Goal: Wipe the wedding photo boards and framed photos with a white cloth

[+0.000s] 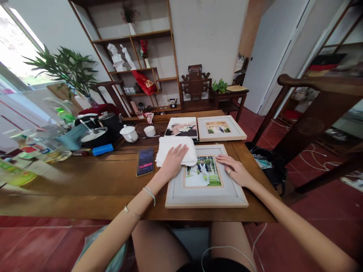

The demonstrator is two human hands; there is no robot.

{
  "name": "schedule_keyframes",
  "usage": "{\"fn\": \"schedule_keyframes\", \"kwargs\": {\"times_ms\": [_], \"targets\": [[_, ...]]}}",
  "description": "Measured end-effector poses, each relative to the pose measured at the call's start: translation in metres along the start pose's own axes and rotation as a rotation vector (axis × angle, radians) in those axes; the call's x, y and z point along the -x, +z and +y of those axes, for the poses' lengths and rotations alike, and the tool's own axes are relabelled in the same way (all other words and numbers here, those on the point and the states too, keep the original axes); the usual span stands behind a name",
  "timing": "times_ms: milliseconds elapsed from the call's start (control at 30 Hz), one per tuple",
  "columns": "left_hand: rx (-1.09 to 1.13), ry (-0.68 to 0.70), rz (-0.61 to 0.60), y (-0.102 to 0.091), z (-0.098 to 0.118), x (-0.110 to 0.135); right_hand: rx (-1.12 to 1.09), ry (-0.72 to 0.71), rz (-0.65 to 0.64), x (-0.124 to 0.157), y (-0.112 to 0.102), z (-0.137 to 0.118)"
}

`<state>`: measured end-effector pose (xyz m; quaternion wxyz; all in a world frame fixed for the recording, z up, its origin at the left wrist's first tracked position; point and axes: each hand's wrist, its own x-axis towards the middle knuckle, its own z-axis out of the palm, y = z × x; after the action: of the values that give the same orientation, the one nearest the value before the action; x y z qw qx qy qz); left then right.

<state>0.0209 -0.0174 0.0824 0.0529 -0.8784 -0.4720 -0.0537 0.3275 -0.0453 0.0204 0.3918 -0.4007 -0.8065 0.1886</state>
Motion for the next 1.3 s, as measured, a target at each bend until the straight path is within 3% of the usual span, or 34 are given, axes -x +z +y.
{"fn": "schedule_keyframes", "kwargs": {"times_ms": [133,367,500,667,967,1067,1167,1300], "targets": [[-0.018,0.042,-0.107,-0.012,0.016,0.029,0.002,0.006,-0.001,0.001,0.002,0.0],[-0.042,0.056,-0.22,-0.03,0.065,0.112,0.02,0.003,0.005,0.003,0.004,-0.002],[-0.06,0.026,-0.244,-0.039,0.09,0.133,0.03,0.004,0.01,0.002,0.001,0.0],[-0.008,0.001,-0.2,-0.036,0.078,0.115,0.027,-0.025,-0.016,0.002,0.0,0.004],[0.009,-0.092,0.098,0.004,0.019,0.02,0.01,-0.057,-0.018,0.002,0.002,0.009],[0.003,-0.095,0.128,0.009,0.009,0.002,0.007,-0.052,-0.026,0.002,0.001,0.009],[-0.017,-0.035,0.066,0.005,0.009,0.004,0.008,-0.045,-0.019,0.002,0.002,0.009],[-0.008,0.042,-0.074,-0.009,0.025,0.038,0.013,-0.035,0.005,0.002,0.003,0.008]]}}
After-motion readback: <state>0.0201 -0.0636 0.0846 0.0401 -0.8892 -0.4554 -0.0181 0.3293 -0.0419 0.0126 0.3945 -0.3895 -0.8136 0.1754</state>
